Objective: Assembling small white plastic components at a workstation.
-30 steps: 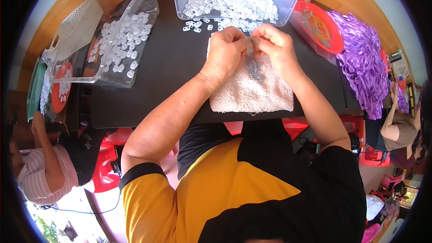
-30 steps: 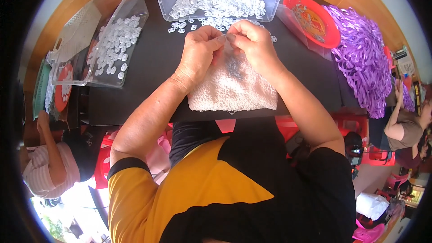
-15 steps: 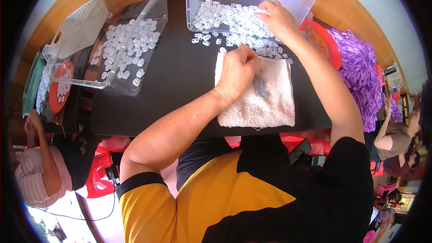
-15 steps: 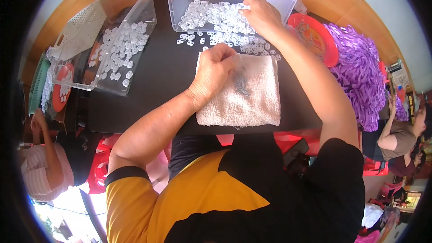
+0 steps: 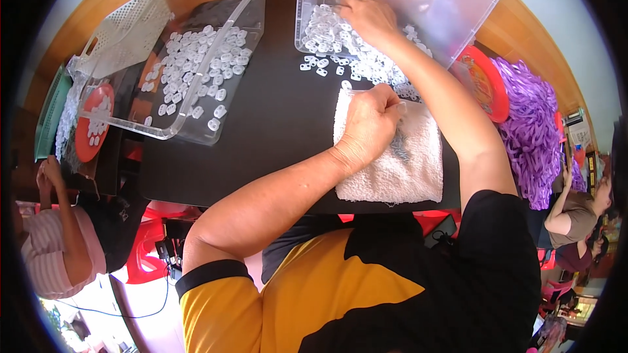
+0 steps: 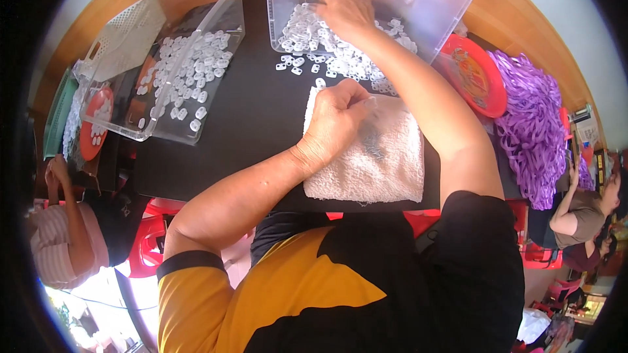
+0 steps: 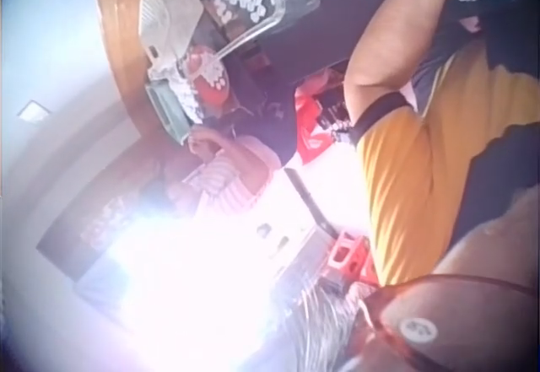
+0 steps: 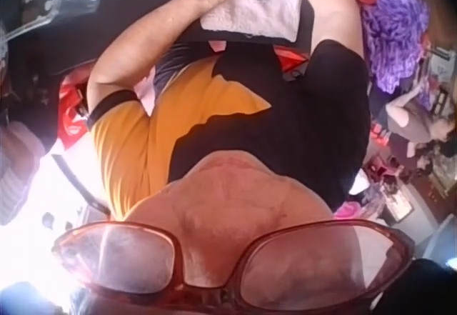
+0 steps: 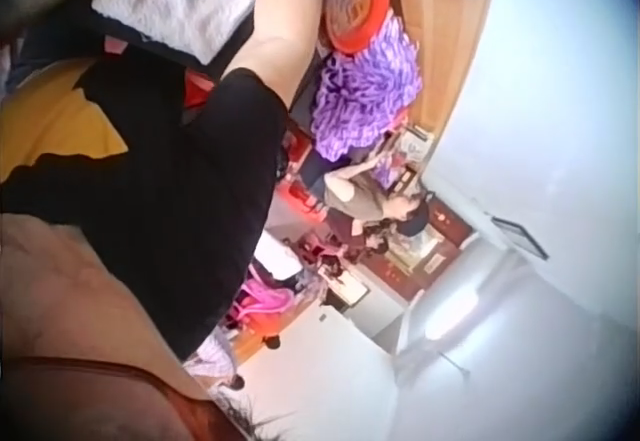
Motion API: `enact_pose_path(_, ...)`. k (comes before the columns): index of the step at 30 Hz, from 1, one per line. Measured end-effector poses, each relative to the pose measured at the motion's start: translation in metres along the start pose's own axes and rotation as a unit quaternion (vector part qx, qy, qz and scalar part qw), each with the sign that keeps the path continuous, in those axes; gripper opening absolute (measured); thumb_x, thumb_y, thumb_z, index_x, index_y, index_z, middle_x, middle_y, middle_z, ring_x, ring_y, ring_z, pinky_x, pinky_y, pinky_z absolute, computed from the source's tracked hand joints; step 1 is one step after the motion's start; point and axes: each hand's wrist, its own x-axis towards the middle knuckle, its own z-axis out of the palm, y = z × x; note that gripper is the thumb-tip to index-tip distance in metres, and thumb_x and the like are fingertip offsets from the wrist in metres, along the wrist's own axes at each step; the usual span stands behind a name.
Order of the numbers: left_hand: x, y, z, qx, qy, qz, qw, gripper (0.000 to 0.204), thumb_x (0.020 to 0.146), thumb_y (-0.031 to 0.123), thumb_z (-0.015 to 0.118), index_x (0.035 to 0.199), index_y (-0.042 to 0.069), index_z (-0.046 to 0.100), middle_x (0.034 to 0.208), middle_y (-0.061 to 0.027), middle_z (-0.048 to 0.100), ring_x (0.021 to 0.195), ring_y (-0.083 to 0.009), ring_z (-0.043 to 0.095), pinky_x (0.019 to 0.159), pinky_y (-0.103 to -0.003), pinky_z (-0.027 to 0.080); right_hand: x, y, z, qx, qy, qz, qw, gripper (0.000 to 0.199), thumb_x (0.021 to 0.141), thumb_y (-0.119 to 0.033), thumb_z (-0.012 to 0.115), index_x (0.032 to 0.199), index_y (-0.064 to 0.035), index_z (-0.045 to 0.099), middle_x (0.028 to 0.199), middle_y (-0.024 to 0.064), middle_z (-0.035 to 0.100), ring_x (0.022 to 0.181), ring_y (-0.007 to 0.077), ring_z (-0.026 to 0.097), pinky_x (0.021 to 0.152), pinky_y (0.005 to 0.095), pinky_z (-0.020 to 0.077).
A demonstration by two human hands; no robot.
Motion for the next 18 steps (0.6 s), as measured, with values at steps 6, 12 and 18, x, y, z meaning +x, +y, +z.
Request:
enact_pose_path(6, 0.001, -0.005, -0.001, 0.003, 0.006, 0.014, 1.0, 0.016, 0.084, 0.012, 0.066, 0.085, -0.004, 0.062, 0.073, -0.0109, 0.064, 0.069, -0.0152, 0.06, 0.067, -0.032, 0.05, -0.007, -0.001, 0.02, 0.026, 0.0, -0.096, 0.995, 0.035, 0.092, -0.04, 0.055, 0.113, -0.0159, 0.068, 0.11, 0.008, 0.063, 0.106, 0.0294, 0.061, 0.091, 0.0437, 0.0464)
enact_pose_path(12, 0.001, -0.003, -0.003, 0.013, -0.007, 0.009, 1.0, 0.016, 0.083, 0.012, 0.066, 0.084, -0.004, 0.062, 0.074, -0.0122, 0.064, 0.07, -0.0175, 0.061, 0.069, -0.033, 0.05, -0.007, 0.006, -0.01, 0.119, -0.052, -0.072, 0.989, 0.023, 0.083, -0.026, 0.067, 0.104, -0.016, 0.07, 0.101, 0.0047, 0.064, 0.093, 0.0252, 0.065, 0.082, 0.0386, 0.0502)
enact_pose_path(18, 0.002, -0.001, -0.001, 0.016, -0.007, 0.014, 1.0, 0.016, 0.083, 0.012, 0.066, 0.085, -0.003, 0.062, 0.075, -0.0117, 0.065, 0.07, -0.0167, 0.061, 0.068, -0.032, 0.05, -0.016, 0.01, -0.007, 0.113, -0.068, -0.118, 0.984, 0.017, 0.079, -0.018, 0.07, 0.095, -0.0114, 0.069, 0.093, 0.0042, 0.064, 0.086, 0.0246, 0.065, 0.077, 0.0366, 0.0502)
